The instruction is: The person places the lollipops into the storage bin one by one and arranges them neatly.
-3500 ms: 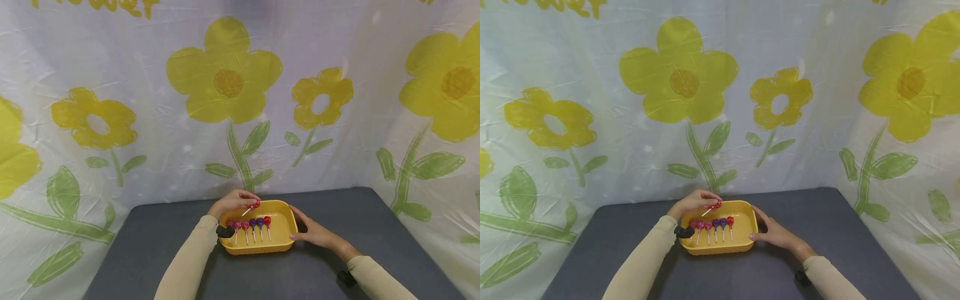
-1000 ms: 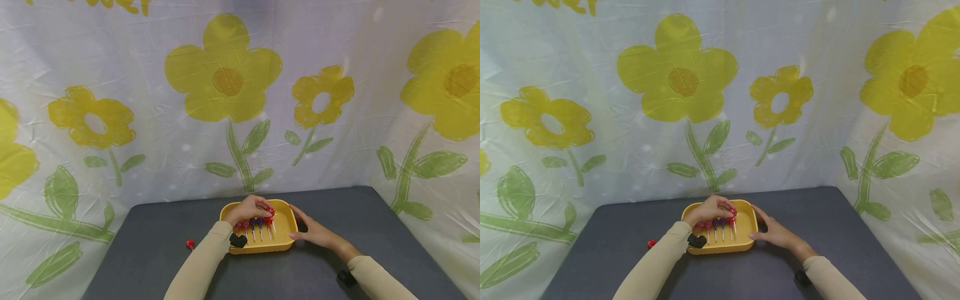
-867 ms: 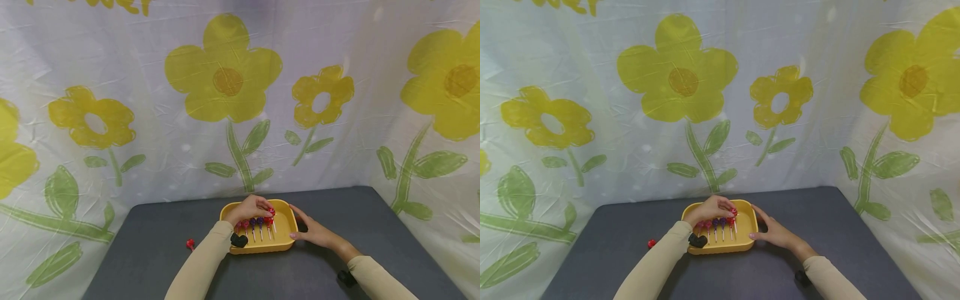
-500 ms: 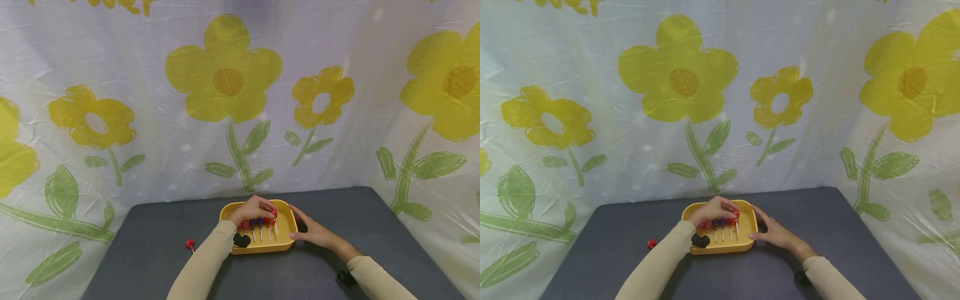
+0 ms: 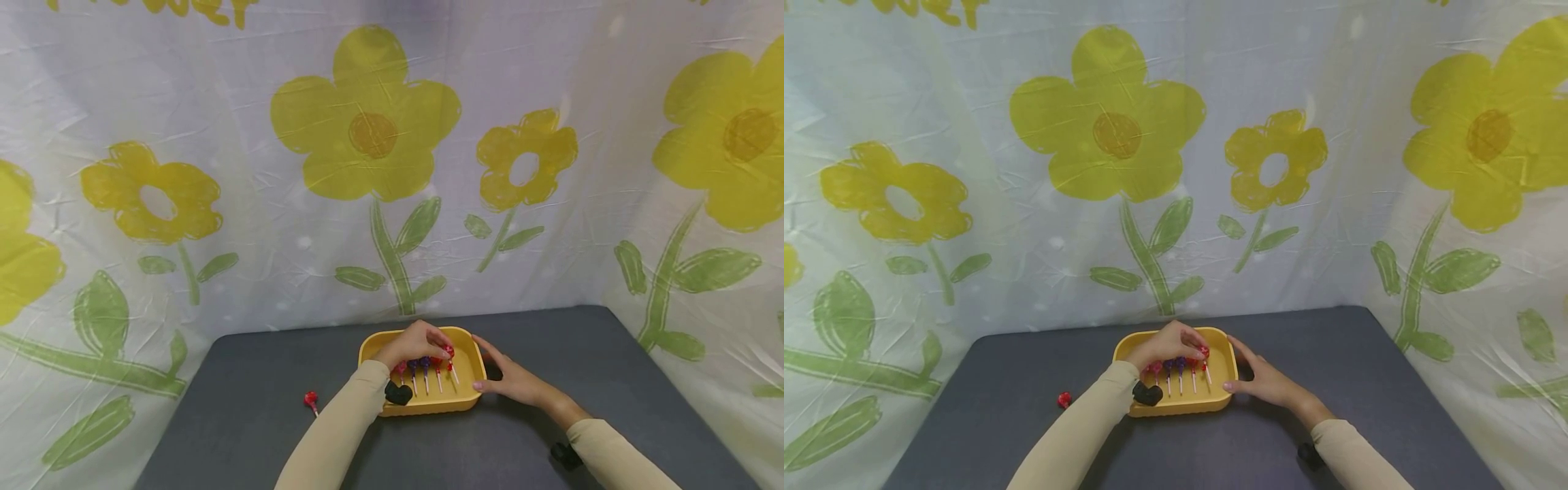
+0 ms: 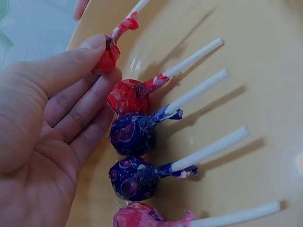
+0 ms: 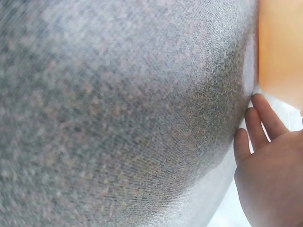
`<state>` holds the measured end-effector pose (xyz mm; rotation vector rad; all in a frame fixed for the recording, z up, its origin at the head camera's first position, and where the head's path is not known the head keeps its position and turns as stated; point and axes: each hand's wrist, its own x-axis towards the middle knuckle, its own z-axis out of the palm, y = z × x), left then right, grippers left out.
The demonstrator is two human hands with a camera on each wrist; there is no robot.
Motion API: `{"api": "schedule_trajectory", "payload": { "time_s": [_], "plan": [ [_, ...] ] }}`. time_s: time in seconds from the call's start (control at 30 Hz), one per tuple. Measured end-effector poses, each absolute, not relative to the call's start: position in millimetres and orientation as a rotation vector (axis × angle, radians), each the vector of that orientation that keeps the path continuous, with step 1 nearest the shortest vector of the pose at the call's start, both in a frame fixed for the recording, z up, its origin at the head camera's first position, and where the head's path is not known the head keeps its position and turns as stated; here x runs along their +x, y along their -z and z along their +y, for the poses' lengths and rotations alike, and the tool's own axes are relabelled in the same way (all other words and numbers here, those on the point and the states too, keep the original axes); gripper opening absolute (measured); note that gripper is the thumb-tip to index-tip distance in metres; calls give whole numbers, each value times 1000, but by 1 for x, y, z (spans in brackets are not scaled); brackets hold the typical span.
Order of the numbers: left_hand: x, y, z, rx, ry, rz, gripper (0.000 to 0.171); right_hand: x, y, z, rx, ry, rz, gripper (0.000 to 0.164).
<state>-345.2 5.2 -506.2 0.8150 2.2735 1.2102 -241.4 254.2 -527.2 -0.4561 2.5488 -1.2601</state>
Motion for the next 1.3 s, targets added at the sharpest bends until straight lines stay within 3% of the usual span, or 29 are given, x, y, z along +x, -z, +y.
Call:
{"api": "schedule_trajectory", "payload": {
  "time_s": [1.3],
  "plan": [
    [-343,504,17,869,-1070,2360,19,-240,527,254,-448,1237,2573,94]
  ]
}}
